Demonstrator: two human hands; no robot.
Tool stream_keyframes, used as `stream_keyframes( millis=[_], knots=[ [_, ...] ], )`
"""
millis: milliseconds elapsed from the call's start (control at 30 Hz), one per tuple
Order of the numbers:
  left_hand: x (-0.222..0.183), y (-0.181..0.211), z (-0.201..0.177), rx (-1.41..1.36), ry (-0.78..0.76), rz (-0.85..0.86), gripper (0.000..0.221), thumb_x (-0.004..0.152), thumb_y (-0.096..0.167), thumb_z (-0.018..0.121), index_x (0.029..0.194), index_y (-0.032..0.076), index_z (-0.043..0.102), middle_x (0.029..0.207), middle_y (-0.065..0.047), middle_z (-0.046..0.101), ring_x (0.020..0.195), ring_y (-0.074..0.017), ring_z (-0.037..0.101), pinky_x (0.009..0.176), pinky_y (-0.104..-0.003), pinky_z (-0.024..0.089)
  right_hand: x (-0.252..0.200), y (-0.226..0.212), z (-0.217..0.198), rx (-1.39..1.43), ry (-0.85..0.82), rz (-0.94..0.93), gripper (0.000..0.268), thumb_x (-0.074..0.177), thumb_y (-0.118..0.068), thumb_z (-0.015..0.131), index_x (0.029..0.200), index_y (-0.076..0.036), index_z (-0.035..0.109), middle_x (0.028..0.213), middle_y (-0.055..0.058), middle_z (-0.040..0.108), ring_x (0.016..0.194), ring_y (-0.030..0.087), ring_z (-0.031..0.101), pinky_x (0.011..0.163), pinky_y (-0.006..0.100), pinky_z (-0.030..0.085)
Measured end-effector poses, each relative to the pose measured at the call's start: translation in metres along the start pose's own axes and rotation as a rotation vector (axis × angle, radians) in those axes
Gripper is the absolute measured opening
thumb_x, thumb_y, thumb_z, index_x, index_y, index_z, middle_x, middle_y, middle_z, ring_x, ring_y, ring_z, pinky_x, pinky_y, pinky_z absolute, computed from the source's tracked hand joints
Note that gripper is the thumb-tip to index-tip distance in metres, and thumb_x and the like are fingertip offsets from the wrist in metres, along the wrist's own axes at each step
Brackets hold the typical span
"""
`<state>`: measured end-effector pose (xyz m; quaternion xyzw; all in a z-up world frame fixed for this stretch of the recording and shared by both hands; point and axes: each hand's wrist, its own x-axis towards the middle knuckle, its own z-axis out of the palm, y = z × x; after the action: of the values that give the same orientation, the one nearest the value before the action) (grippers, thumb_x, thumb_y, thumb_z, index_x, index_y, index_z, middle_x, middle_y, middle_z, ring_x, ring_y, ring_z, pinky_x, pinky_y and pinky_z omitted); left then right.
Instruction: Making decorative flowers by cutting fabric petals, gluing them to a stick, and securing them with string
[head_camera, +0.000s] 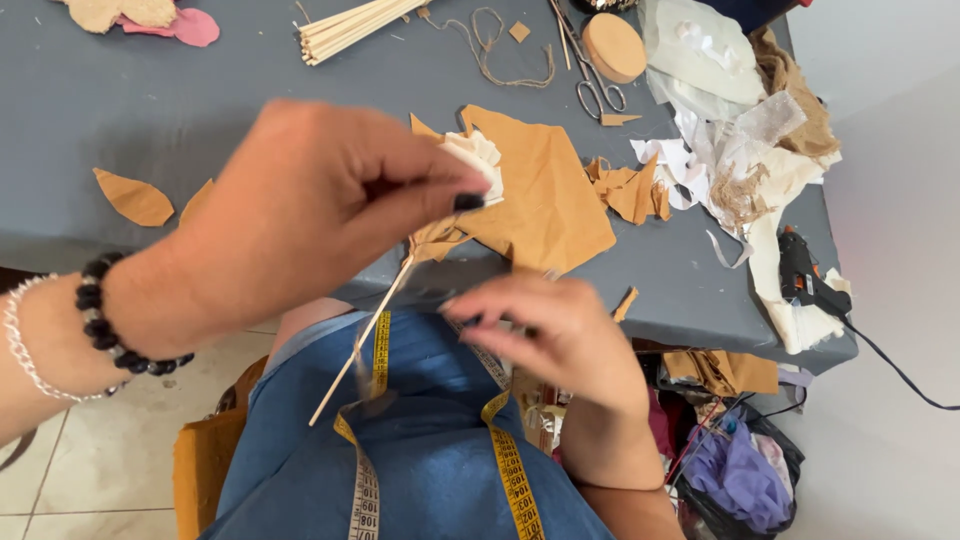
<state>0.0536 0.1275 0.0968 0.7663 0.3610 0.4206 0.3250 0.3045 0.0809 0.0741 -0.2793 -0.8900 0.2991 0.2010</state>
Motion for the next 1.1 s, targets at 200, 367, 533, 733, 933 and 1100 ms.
stream_keyframes(
  millis=[200,367,533,733,933,1100],
  knots=[
    [0.016,0.048,-0.002,-0.035,0.019,0.249,0.018,0.104,0.016,0.064,0.099,0.011,0.08,0.088,0.005,0.081,0.073,-0.0013,0.066,0.063,-0.019,0.047,0.01,0.004,0.011,-0.011,0.538,0.17,0.059,0.084,-0.042,0.08,0.133,-0.014,0.063,0.096,-0.001,0.052,0.075,0.008,0.044,0.069,0.021,0.042],
    [0.001,0.071,-0.001,-0.036,0.041,0.314,0.013,0.1,0.004,0.066,0.107,0.006,0.078,0.106,-0.003,0.081,0.089,-0.0068,0.074,0.076,-0.021,0.059,0.007,-0.004,0.005,0.062,0.648,0.057,0.007,0.095,-0.016,0.073,0.099,-0.011,0.076,0.093,0.002,0.074,0.083,0.012,0.061,0.08,0.027,0.048],
    [-0.052,0.055,-0.002,-0.008,0.211,-0.003,0.012,0.101,0.003,0.07,0.11,0.007,0.077,0.096,-0.004,0.079,0.077,-0.0081,0.073,0.078,-0.023,0.048,-0.003,-0.022,-0.017,0.247,0.637,-0.02,0.01,0.099,-0.013,0.069,0.101,-0.003,0.069,0.092,0.008,0.071,0.082,0.014,0.066,0.075,0.024,0.054],
    [-0.102,0.03,0.046,-0.487,0.333,-0.271,0.017,0.093,0.006,0.071,0.107,0.0,0.077,0.086,-0.009,0.079,0.07,-0.011,0.069,0.064,-0.02,0.056,0.012,-0.055,-0.027,0.325,0.415,0.015,0.021,0.103,-0.028,0.062,0.098,-0.008,0.063,0.082,0.0,0.062,0.07,0.006,0.054,0.063,0.019,0.042],
    [-0.121,0.017,0.073,-0.626,0.348,-0.194,0.014,0.095,0.013,0.07,0.103,0.002,0.073,0.086,-0.005,0.074,0.077,-0.0094,0.067,0.075,-0.023,0.058,0.027,-0.06,-0.025,0.467,0.342,-0.002,0.032,0.1,-0.041,0.062,0.091,-0.011,0.06,0.074,-0.003,0.054,0.063,0.004,0.042,0.057,0.019,0.033],
    [-0.115,0.019,0.08,-0.254,0.352,-0.016,0.006,0.091,0.014,0.073,0.093,0.014,0.079,0.115,-0.004,0.074,0.112,-0.0138,0.069,0.098,-0.027,0.051,0.05,-0.075,-0.014,0.51,0.22,-0.197,0.038,0.105,-0.05,0.052,0.09,-0.016,0.048,0.089,0.003,0.051,0.09,0.015,0.049,0.082,0.028,0.044]
  ],
)
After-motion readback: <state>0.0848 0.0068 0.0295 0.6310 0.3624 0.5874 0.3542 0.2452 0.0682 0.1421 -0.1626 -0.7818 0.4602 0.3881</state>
